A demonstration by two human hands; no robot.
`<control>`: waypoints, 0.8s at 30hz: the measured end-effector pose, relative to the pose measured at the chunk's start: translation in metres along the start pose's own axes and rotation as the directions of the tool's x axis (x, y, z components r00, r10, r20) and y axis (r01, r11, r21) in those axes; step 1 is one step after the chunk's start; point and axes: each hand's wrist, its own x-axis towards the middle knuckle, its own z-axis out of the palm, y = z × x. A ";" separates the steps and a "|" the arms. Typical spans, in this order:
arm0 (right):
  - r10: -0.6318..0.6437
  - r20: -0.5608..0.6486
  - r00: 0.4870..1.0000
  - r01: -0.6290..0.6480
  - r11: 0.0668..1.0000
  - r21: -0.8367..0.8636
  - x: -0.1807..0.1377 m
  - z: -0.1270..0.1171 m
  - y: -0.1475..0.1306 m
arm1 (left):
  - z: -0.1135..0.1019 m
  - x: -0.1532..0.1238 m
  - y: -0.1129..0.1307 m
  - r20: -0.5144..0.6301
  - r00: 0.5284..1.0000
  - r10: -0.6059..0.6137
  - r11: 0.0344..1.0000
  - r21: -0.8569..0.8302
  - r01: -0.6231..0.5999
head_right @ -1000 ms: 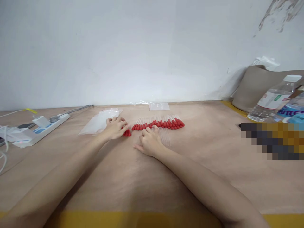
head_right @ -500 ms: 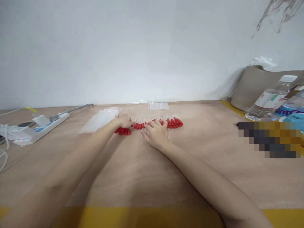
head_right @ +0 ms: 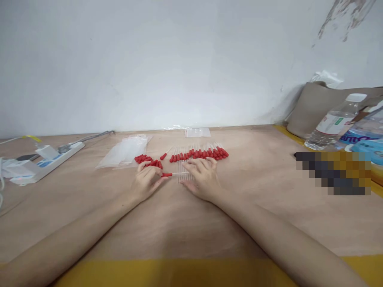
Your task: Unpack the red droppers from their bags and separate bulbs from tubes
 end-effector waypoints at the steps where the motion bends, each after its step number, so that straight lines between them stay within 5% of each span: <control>1: -0.030 0.030 0.999 0.030 1.000 0.001 0.000 0.001 -0.002 | 0.001 -0.002 0.001 -0.017 1.000 0.004 1.000 -0.005 -0.004; 12: -0.125 0.098 0.987 0.127 0.992 -0.014 -0.003 0.014 0.000 | -0.004 0.003 0.012 -0.058 0.994 0.093 0.992 0.095 -0.087; 24: -0.219 0.085 0.972 0.222 0.974 -0.033 0.000 0.006 -0.005 | 0.003 0.010 0.018 0.110 0.982 0.152 0.988 0.006 -0.154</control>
